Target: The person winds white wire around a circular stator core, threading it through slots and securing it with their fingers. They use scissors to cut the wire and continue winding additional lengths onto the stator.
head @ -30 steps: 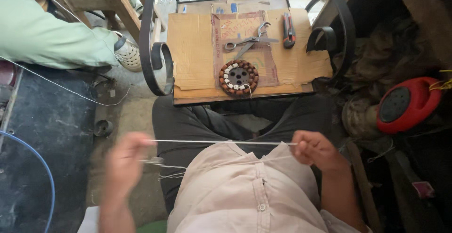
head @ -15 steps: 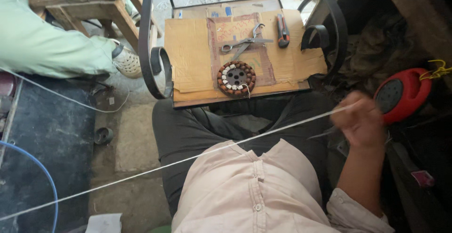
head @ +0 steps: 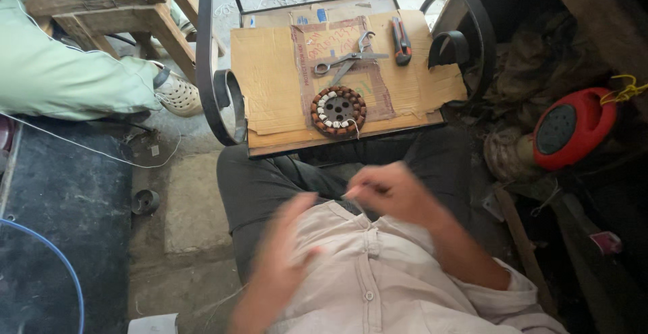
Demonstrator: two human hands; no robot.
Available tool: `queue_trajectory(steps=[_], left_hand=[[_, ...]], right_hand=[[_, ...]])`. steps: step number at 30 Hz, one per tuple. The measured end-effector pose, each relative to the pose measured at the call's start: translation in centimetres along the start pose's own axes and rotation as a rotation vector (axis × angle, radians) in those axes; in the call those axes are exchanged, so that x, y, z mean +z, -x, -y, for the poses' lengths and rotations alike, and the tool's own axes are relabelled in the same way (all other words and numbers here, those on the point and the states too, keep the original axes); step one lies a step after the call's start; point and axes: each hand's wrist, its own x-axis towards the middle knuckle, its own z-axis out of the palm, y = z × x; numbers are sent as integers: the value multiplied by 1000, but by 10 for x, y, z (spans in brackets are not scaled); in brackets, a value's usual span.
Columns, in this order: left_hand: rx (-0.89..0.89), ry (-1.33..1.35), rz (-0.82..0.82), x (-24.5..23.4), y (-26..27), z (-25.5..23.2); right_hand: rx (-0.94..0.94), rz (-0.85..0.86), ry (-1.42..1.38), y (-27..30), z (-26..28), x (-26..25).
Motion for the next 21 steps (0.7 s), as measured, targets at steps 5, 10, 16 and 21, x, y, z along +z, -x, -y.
queue_trajectory(steps=[5,10,16,21], left_hand=[[-476,402,280,31,-31,11],[-579,502,108,-2,-17,48],[-545,121,-129,-59,-12,48],[-773,-233,-237,-89,2,42]], right_hand=[[-55,143,-30,-6,-2,13],[117,77,-169,10,-50,-9],[189,100,-792,28,-84,-2],[64,118,-1139,40,-90,-11]])
